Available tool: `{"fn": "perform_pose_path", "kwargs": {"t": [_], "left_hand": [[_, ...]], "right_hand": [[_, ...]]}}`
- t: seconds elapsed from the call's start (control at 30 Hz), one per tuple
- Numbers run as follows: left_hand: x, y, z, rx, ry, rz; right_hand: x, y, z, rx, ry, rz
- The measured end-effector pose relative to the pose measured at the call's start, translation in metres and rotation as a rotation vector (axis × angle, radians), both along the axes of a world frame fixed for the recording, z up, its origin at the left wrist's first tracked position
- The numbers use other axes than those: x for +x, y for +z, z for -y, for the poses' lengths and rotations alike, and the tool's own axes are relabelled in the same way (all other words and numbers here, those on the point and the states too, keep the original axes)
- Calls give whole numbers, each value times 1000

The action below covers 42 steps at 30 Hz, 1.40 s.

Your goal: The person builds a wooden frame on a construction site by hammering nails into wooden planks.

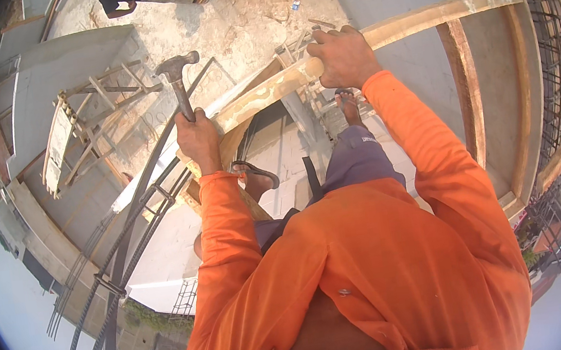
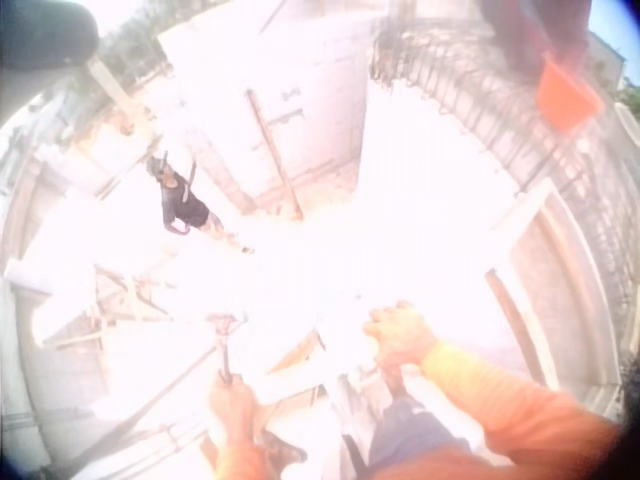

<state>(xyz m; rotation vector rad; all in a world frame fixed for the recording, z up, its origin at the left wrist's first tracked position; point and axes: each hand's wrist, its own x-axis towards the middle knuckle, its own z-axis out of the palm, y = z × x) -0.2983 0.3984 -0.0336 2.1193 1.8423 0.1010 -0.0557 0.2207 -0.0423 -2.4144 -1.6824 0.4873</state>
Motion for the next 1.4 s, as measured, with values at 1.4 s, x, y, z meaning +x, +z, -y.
{"fn": "perform_pose_path", "kwargs": {"t": [1.4], "left_hand": [[3, -5, 23, 79, -207, 80]], "right_hand": [[-6, 13, 18, -62, 1, 55]]}}
